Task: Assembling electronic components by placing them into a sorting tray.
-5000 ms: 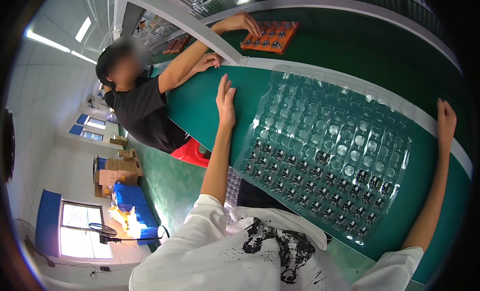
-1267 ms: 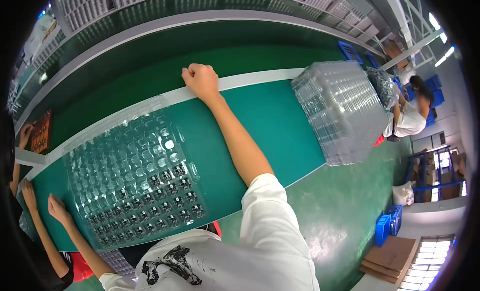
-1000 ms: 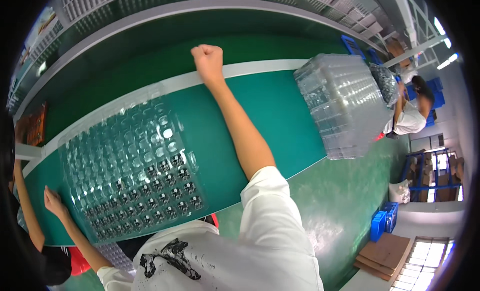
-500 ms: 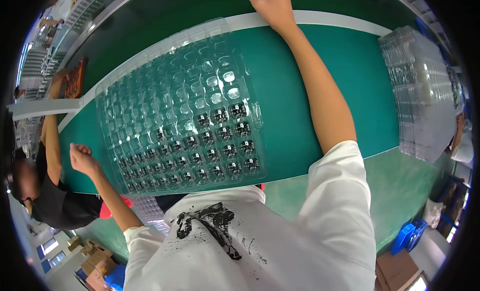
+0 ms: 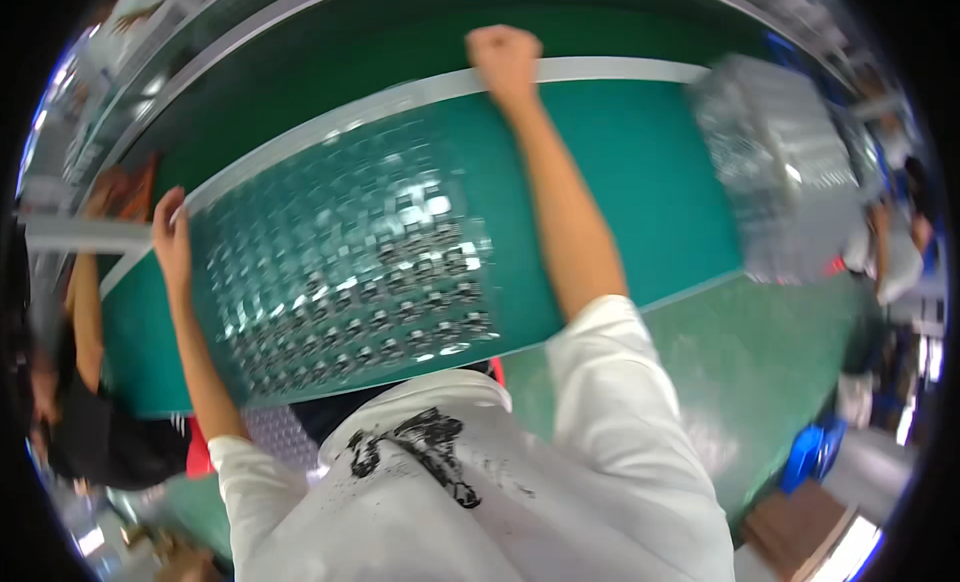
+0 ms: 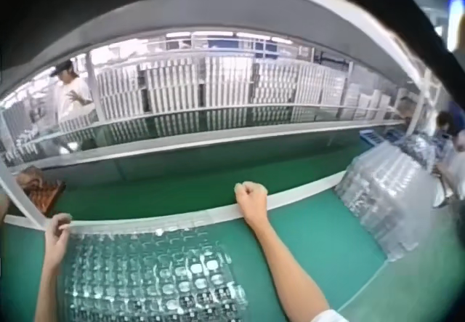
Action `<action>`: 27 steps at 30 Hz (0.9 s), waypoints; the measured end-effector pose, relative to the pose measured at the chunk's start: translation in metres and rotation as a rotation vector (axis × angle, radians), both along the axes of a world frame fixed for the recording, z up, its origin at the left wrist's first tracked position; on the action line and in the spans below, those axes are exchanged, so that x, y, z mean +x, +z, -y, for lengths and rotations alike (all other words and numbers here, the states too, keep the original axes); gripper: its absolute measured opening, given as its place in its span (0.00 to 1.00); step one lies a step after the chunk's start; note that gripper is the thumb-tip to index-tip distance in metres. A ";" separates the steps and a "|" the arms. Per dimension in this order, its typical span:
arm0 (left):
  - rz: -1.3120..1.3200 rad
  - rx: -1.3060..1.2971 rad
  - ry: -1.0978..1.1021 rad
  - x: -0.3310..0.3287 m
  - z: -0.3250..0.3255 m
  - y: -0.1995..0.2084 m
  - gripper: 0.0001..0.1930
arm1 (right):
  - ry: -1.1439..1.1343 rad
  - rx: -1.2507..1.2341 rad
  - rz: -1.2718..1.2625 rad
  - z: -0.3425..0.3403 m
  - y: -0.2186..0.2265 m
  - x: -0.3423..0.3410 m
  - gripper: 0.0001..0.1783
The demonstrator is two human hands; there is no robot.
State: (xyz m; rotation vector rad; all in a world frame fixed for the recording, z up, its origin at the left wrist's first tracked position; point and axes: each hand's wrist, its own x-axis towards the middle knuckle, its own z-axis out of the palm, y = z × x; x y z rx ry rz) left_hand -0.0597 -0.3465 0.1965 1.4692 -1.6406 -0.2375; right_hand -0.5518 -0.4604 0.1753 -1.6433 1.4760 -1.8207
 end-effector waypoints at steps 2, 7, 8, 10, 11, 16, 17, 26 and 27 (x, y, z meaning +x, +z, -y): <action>-0.138 0.152 -0.059 0.019 0.015 -0.019 0.17 | -0.023 0.099 -0.081 -0.011 0.000 0.005 0.13; -0.292 0.221 -0.071 0.082 0.038 -0.043 0.18 | 0.072 0.098 0.042 -0.027 -0.008 0.046 0.08; -0.217 0.230 -0.113 0.086 0.037 -0.042 0.18 | 0.086 0.032 0.009 -0.029 -0.006 0.053 0.11; -0.113 0.245 -0.165 0.069 0.037 -0.027 0.18 | 0.050 0.023 -0.031 -0.033 0.000 0.060 0.17; -0.077 0.255 -0.178 0.057 0.035 -0.018 0.18 | 0.038 0.034 -0.041 -0.039 0.004 0.060 0.17; 0.045 0.269 -0.239 0.049 0.046 -0.013 0.17 | 0.022 -0.002 -0.029 -0.047 0.006 0.061 0.11; 0.038 0.277 -0.231 0.050 0.047 -0.015 0.16 | 0.021 -0.004 -0.030 -0.048 0.005 0.061 0.11; -0.020 0.196 -0.163 0.065 0.045 -0.022 0.13 | 0.158 0.192 -0.120 -0.044 0.018 0.070 0.09; -0.086 0.236 -0.132 0.025 0.052 -0.029 0.12 | 0.132 0.166 -0.186 -0.043 0.006 0.052 0.10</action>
